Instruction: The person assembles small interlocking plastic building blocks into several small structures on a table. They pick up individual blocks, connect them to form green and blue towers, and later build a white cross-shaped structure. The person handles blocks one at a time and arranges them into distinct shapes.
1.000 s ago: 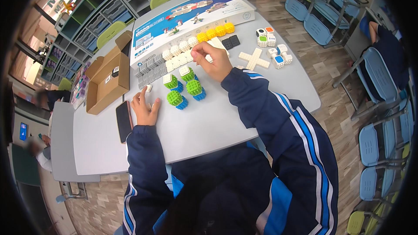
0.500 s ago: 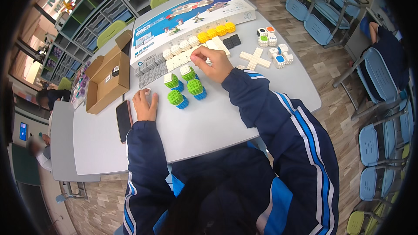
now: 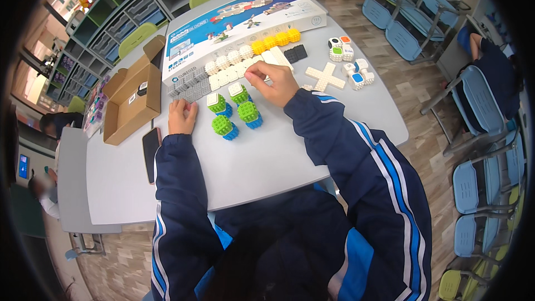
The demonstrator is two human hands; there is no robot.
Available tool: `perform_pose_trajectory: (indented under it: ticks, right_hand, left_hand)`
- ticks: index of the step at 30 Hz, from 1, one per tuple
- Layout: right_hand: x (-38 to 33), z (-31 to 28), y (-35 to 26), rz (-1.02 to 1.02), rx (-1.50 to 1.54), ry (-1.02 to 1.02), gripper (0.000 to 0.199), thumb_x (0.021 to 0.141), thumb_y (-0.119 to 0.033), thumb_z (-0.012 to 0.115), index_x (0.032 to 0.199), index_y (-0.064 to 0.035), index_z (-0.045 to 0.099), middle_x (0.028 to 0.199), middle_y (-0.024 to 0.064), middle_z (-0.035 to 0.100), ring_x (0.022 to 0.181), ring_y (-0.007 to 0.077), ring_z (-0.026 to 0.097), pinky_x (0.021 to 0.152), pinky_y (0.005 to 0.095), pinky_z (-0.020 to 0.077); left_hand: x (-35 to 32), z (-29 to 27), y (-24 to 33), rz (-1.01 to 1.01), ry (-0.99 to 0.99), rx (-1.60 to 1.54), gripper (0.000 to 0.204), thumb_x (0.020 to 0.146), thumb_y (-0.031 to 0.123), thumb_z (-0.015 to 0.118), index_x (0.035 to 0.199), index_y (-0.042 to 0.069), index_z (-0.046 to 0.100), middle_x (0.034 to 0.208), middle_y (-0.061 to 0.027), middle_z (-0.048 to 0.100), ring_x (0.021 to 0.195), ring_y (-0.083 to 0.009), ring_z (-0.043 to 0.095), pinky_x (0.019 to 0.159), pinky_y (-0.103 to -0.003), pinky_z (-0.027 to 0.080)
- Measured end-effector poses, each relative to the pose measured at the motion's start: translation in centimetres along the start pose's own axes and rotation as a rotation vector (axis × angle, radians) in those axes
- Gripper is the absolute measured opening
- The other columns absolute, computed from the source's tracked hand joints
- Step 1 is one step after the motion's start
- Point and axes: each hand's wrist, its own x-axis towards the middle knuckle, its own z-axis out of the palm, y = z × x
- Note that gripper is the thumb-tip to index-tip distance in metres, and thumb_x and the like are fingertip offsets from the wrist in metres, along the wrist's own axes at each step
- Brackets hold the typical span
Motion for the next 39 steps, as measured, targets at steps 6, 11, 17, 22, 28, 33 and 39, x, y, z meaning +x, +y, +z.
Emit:
perform_pose_trajectory:
  ticks: [6,11,17,22,28,33,39]
  right_hand:
    - [-0.1,0.1,0.0,-0.010,-0.014,0.003,0.012,0.090,-0.013,0.064,0.092,-0.0019,0.067,0.073,0.0066,0.067,0.065,0.0134,0.064,0.063,0.0263,0.0501]
    - [0.0,0.3,0.2,-0.066,-0.039,0.027,0.010,0.089,-0.009,0.065,0.091,0.0005,0.068,0.069,0.0055,0.067,0.061,0.0097,0.063,0.057,0.0232,0.0481]
    - [0.0,0.3,0.1,-0.065,-0.049,0.022,0.011,0.089,-0.010,0.065,0.091,-0.0002,0.068,0.067,0.0052,0.067,0.059,0.0099,0.063,0.055,0.0233,0.0480]
    - [-0.2,0.3,0.0,-0.006,-0.070,-0.020,0.010,0.089,-0.015,0.065,0.092,-0.0050,0.068,0.066,0.0037,0.066,0.059,0.0112,0.063,0.058,0.0254,0.0490]
    - [-0.2,0.0,-0.4,0.011,-0.084,-0.018,0.010,0.089,-0.015,0.065,0.091,-0.0057,0.068,0.063,0.0030,0.065,0.056,0.0105,0.063,0.055,0.0253,0.0483]
    - [-0.2,0.1,0.0,-0.016,-0.064,-0.020,0.009,0.089,-0.014,0.065,0.091,-0.0058,0.068,0.063,0.0034,0.065,0.056,0.0103,0.064,0.054,0.0249,0.0478]
    - [-0.2,0.2,-0.4,-0.011,-0.066,-0.015,0.010,0.089,-0.015,0.065,0.091,-0.0059,0.068,0.063,0.0038,0.065,0.055,0.0108,0.064,0.053,0.0252,0.0479]
  left_hand:
    - [0.2,-0.4,0.1,0.012,0.015,0.104,0.027,0.080,0.024,0.069,0.066,0.006,0.054,0.082,-0.0094,0.055,0.083,-0.0304,0.053,0.074,-0.041,0.042]
    - [0.9,-1.0,0.4,0.206,0.153,0.080,0.014,0.081,0.020,0.067,0.081,0.008,0.061,0.092,-0.0067,0.060,0.089,-0.0278,0.055,0.082,-0.039,0.039]
    - [0.7,-0.7,3.1,0.342,0.090,0.275,0.032,0.084,0.030,0.064,0.112,0.017,0.067,0.112,-0.0007,0.062,0.115,-0.0223,0.050,0.102,-0.050,0.023]
    - [0.1,0.0,2.9,0.302,0.023,0.412,0.036,0.087,0.037,0.060,0.118,0.020,0.065,0.115,0.0023,0.061,0.122,-0.0216,0.046,0.104,-0.062,0.009]
    - [-0.6,-0.4,3.4,0.357,-0.026,0.357,0.032,0.085,0.034,0.063,0.113,0.018,0.067,0.107,0.0001,0.060,0.120,-0.0216,0.048,0.104,-0.063,0.011]
    - [-2.5,-1.6,4.5,0.389,-0.072,0.242,0.027,0.081,0.023,0.068,0.106,0.014,0.068,0.099,-0.0019,0.058,0.112,-0.0208,0.052,0.102,-0.064,0.018]
    - [-2.9,-2.4,5.8,0.351,-0.139,-0.026,0.020,0.080,0.010,0.070,0.100,0.006,0.067,0.101,-0.0068,0.058,0.098,-0.0248,0.056,0.094,-0.048,0.036]
